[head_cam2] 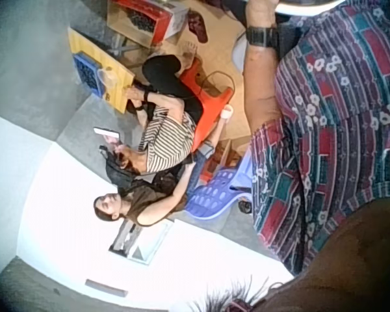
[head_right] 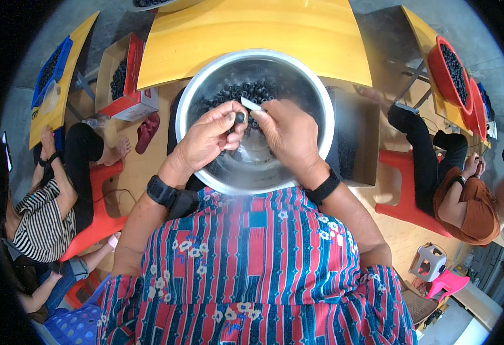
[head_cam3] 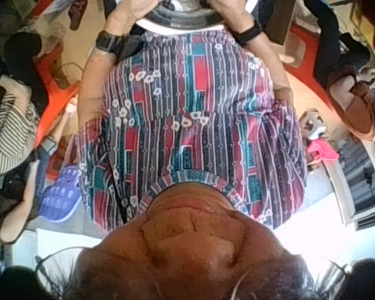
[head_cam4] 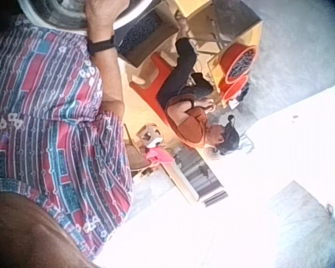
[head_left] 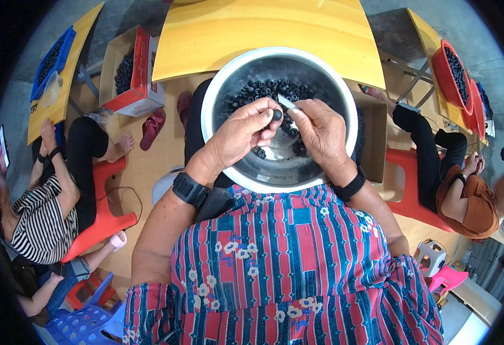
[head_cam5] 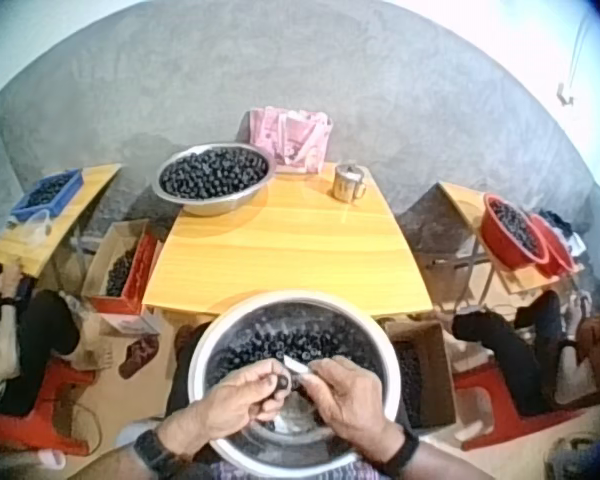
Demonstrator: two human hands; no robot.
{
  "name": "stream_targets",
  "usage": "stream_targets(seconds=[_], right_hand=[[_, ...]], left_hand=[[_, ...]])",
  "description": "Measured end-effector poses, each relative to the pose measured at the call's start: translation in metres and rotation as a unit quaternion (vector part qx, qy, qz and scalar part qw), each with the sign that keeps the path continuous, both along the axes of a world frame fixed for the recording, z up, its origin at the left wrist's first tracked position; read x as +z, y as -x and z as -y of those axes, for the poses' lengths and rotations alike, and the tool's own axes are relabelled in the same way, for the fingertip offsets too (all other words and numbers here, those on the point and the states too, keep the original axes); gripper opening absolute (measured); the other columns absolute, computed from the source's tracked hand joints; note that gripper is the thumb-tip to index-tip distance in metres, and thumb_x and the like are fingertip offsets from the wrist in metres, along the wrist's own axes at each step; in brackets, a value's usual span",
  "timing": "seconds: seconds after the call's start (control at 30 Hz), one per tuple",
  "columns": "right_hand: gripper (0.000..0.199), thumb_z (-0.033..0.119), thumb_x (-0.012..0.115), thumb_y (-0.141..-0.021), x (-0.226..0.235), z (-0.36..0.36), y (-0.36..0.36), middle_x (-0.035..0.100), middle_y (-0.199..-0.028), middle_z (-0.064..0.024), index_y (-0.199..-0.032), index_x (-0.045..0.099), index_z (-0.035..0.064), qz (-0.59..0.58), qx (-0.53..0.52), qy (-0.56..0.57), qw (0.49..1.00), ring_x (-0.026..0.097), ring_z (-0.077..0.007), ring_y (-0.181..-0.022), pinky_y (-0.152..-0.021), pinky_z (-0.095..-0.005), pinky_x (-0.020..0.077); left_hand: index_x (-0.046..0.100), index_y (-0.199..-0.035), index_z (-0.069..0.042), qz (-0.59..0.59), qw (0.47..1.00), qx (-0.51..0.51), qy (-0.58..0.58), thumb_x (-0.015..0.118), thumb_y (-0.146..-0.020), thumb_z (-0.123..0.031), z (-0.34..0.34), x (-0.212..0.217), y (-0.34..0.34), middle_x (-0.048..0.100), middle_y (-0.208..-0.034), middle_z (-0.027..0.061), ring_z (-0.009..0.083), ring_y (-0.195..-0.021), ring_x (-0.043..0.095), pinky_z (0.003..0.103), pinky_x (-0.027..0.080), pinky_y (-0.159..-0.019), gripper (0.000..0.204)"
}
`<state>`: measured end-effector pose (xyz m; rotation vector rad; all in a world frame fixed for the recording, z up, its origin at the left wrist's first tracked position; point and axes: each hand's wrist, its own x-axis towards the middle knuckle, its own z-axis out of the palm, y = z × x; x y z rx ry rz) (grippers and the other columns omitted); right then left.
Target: The person is using a small tool to trim or process small black rubber or plastic components in a manufacturing workspace.
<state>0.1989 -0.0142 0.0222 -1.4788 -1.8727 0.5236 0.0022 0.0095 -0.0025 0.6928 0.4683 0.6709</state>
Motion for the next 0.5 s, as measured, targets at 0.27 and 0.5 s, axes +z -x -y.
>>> stream_targets(seconds=[0.27,0.5], right_hand=[[0.022,0.022,0.064,-0.092,-0.002,-0.002,-0.003,0.066,-0.085,-0.0178,-0.092,0.067,0.0006,-0.087,-0.019,0.008,0.996,0.064,-0.0364,-0.080,-0.071,-0.0406,0.0496],[0.024,0.024,0.063,-0.093,-0.003,-0.002,-0.004,0.066,-0.084,-0.0172,-0.092,0.068,0.0004,-0.076,-0.015,0.010,0.997,0.064,-0.0356,-0.080,-0.072,-0.0402,0.0501]], left_hand=[[0.057,-0.107,-0.006,0.031,0.999,0.020,0.026,0.053,-0.102,-0.030,-0.011,0.001,0.006,0.056,-0.093,0.0025,0.0077,-0.069,0.046,0.019,0.037,-0.057,0.025],[0.071,-0.088,-0.002,-0.425,0.777,-0.066,-0.460,0.066,-0.082,-0.015,0.001,0.005,-0.015,0.068,-0.084,0.0188,0.0318,-0.084,0.068,0.041,0.053,-0.075,0.016]])
